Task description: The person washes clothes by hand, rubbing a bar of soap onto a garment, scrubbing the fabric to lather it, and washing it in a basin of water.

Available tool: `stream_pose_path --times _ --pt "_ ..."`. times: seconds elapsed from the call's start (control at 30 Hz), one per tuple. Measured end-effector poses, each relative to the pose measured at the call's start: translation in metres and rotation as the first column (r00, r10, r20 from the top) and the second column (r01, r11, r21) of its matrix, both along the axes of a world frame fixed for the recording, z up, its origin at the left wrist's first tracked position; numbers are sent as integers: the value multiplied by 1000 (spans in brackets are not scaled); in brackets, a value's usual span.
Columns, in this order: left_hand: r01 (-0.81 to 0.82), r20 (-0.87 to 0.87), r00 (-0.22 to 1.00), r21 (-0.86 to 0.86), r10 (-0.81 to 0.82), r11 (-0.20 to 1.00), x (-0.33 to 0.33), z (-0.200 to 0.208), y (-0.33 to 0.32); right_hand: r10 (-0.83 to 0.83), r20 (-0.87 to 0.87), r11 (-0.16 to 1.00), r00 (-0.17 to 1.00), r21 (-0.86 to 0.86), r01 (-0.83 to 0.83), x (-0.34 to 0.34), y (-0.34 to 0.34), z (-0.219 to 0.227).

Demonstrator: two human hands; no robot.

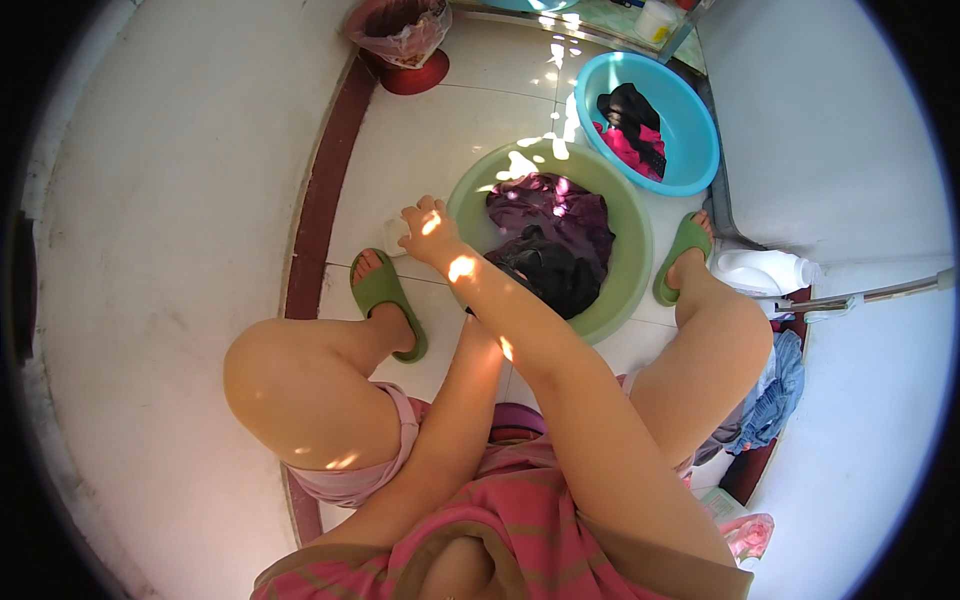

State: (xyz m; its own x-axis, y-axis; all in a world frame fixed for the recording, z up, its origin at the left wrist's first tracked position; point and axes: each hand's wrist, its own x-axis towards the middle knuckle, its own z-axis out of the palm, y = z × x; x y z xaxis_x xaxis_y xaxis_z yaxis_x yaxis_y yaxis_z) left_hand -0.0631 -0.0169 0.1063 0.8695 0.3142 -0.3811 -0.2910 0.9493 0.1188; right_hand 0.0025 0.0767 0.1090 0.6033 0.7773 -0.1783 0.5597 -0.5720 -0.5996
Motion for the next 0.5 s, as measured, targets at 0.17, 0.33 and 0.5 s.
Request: stream_pose_path --times 0.17,0.33,0.5 --pt "-74 -10 997 15 74 997 11 24 3 -168 118 975 979 -128 183 1 -99 73" --pt "197 -106 970 -188 -219 962 34 -31 -32 -470 -49 842 881 276 464 -1 -200 1" --pt "327 -208 883 -369 -421 870 45 48 -72 -733 120 677 670 231 699 41 -245 56"
